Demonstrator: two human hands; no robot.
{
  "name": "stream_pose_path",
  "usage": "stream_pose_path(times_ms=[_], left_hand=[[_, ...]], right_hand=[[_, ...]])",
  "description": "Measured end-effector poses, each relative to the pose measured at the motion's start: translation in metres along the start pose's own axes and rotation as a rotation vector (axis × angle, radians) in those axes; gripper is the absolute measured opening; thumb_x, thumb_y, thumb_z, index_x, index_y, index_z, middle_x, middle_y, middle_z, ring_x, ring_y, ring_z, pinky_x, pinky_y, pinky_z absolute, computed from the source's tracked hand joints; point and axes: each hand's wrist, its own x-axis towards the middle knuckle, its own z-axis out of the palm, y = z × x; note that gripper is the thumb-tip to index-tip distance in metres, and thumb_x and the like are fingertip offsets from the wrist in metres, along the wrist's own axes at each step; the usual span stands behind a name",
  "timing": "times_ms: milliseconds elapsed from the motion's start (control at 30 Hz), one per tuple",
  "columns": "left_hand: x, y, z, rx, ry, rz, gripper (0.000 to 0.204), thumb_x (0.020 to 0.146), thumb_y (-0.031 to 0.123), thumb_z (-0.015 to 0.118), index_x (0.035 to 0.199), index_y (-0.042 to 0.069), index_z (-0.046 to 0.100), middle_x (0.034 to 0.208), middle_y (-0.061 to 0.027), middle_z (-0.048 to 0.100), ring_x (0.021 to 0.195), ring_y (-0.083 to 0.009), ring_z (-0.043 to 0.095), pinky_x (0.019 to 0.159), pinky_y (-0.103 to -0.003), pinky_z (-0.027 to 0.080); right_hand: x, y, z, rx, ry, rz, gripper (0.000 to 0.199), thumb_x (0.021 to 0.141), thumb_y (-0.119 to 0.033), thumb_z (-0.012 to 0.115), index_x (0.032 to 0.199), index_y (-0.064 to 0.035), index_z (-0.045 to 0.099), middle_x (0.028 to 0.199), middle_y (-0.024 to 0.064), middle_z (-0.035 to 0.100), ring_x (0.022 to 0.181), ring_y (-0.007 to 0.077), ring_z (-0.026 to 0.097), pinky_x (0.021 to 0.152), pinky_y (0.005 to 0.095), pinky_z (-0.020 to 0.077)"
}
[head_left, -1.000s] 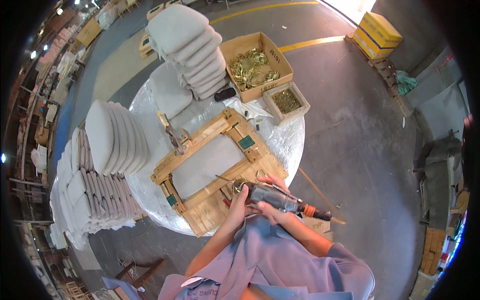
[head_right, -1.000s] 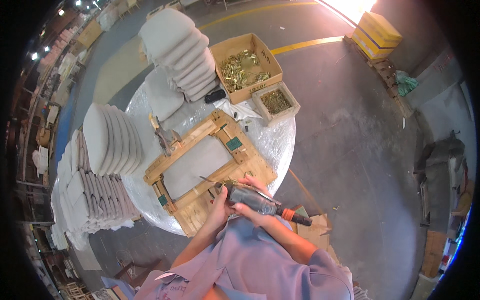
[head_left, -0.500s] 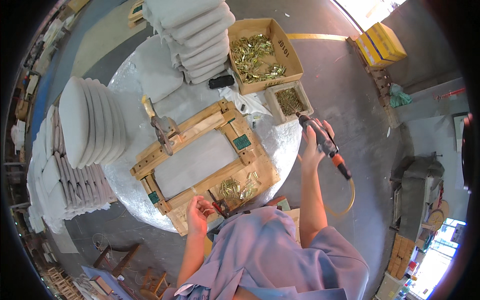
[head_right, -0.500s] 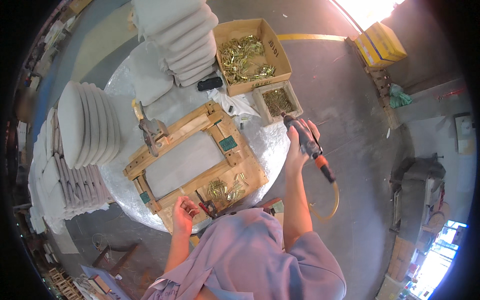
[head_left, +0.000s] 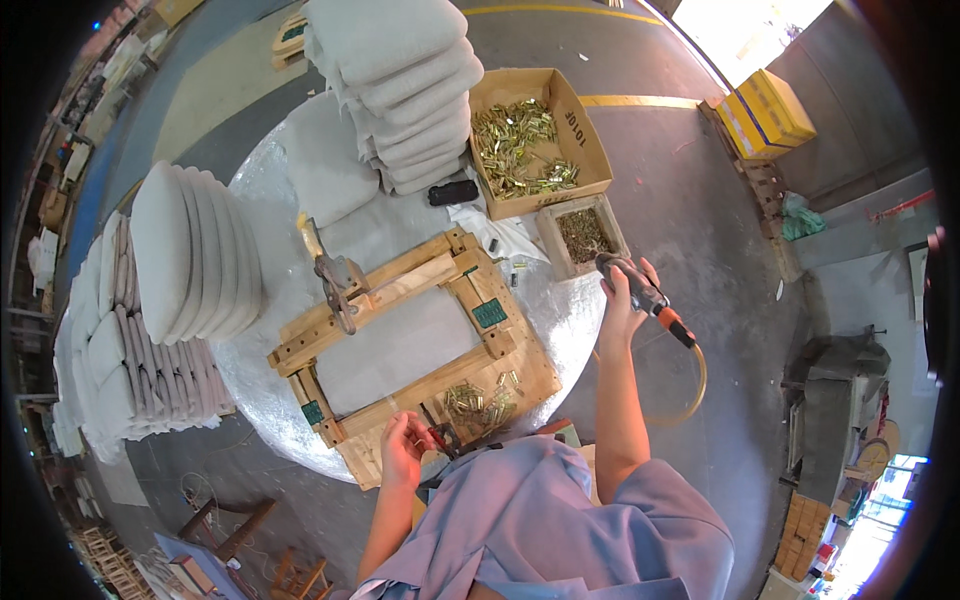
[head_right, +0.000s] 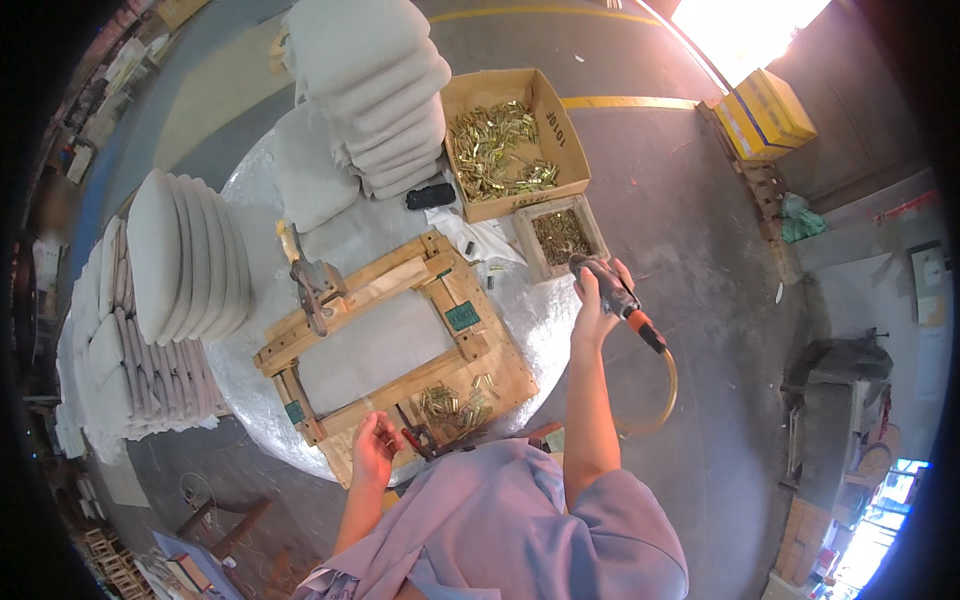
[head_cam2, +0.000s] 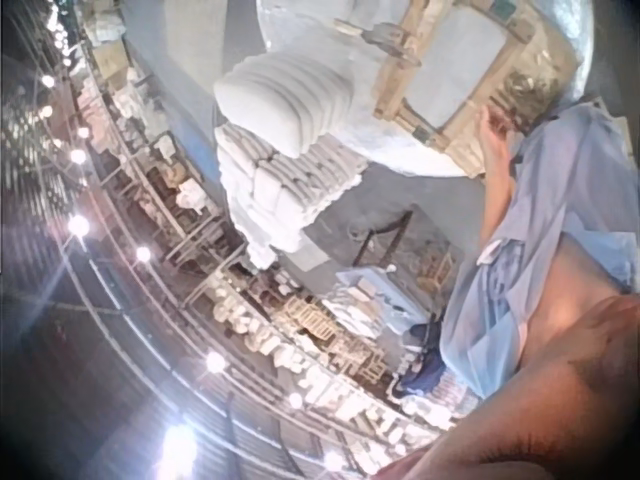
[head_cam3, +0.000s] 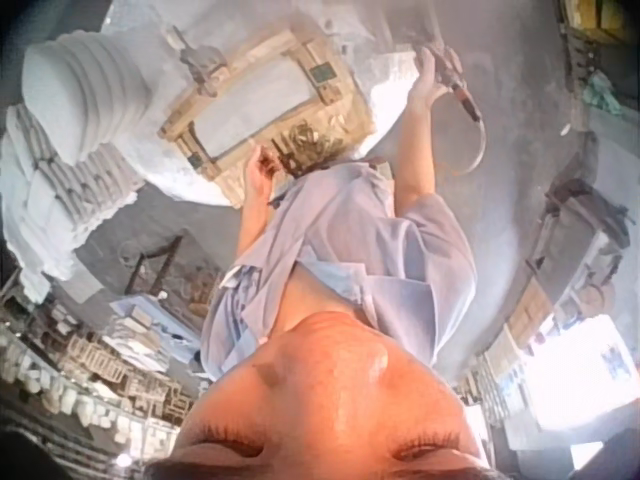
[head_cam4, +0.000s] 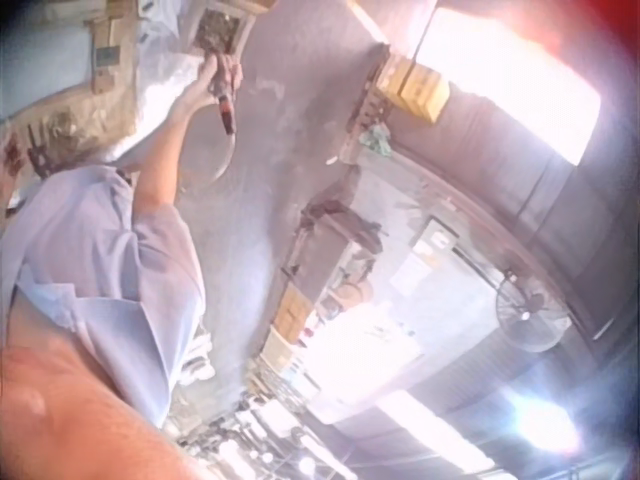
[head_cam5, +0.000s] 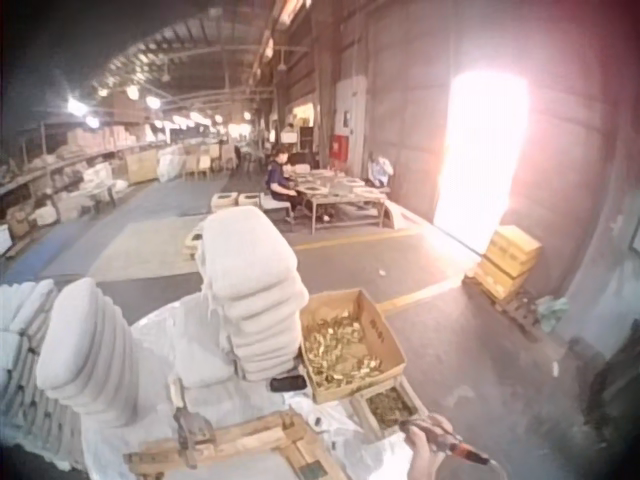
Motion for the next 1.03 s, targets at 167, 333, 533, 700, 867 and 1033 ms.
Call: stream_pose_path(times_ms=[167, 333, 533, 700, 867, 1033], left_hand=[[-0.009, 0.006, 0.009, 0.041, -0.006, 0.013, 0.029, 0.114, 0.035, 0.056, 0.119, 0.007, 0.066, 0.084, -0.0052, 0.066, 0.069, -0.0191, 0.065, 0.058, -0.035, 0.054], [-0.003, 0.01, 0.057, 0.069, -0.23, 0.053, 0.04, 0.115, 0.042, 0.055, 0.124, 0.005, 0.068, 0.089, -0.0061, 0.07, 0.071, -0.0176, 0.067, 0.061, -0.034, 0.054], [-0.026, 0.04, 0.131, 0.12, -0.271, 0.199, 0.051, 0.116, 0.052, 0.049, 0.122, 0.006, 0.071, 0.088, -0.0064, 0.071, 0.073, -0.0157, 0.071, 0.056, -0.029, 0.052], [-0.04, 0.029, 0.112, 0.403, -0.262, 0.268, 0.04, 0.112, 0.037, 0.066, 0.081, 0.011, 0.06, 0.06, 0.0074, 0.05, 0.044, -0.0022, 0.042, 0.041, -0.023, 0.031], [-0.038, 0.003, 0.063, 0.1, -0.075, 0.217, 0.039, 0.113, 0.04, 0.064, 0.085, 0.013, 0.058, 0.065, 0.0044, 0.047, 0.05, -0.0075, 0.045, 0.046, -0.027, 0.034], [-0.047, 0.0, 0.03, -0.336, -0.293, 0.031, 0.048, 0.116, 0.049, 0.051, 0.131, 0.007, 0.067, 0.113, -0.016, 0.076, 0.105, -0.0314, 0.075, 0.091, -0.039, 0.064]], right_hand=[[-0.038, -0.075, -0.012, 0.119, -0.06, 0.061, 0.067, 0.095, -0.006, 0.078, 0.153, -0.0141, 0.046, 0.145, 0.0185, 0.06, 0.131, 0.0318, 0.066, 0.097, 0.0475, 0.0652], [-0.102, -0.121, -0.046, 0.34, -0.281, 0.202, 0.064, 0.097, -0.014, 0.07, 0.155, -0.0139, 0.043, 0.144, 0.0215, 0.063, 0.127, 0.0372, 0.069, 0.087, 0.0472, 0.0705], [-0.157, -0.111, -0.089, 0.487, -0.549, 0.38, 0.069, 0.094, -0.019, 0.071, 0.156, -0.0088, 0.043, 0.141, 0.0286, 0.065, 0.119, 0.0412, 0.073, 0.077, 0.0511, 0.0729], [-0.192, -0.117, -0.098, 0.348, -0.639, 0.416, 0.075, 0.088, -0.016, 0.075, 0.155, -0.0084, 0.043, 0.139, 0.029, 0.066, 0.114, 0.0404, 0.074, 0.077, 0.0514, 0.0727], [-0.215, -0.127, -0.1, 0.255, -0.71, 0.389, 0.078, 0.087, -0.016, 0.077, 0.155, -0.0065, 0.04, 0.138, 0.0284, 0.066, 0.113, 0.0388, 0.075, 0.079, 0.0502, 0.072], [-0.229, -0.123, -0.104, 0.21, -0.787, 0.326, 0.082, 0.086, -0.02, 0.084, 0.155, -0.0101, 0.04, 0.14, 0.0276, 0.065, 0.113, 0.0378, 0.075, 0.078, 0.0499, 0.0691]])
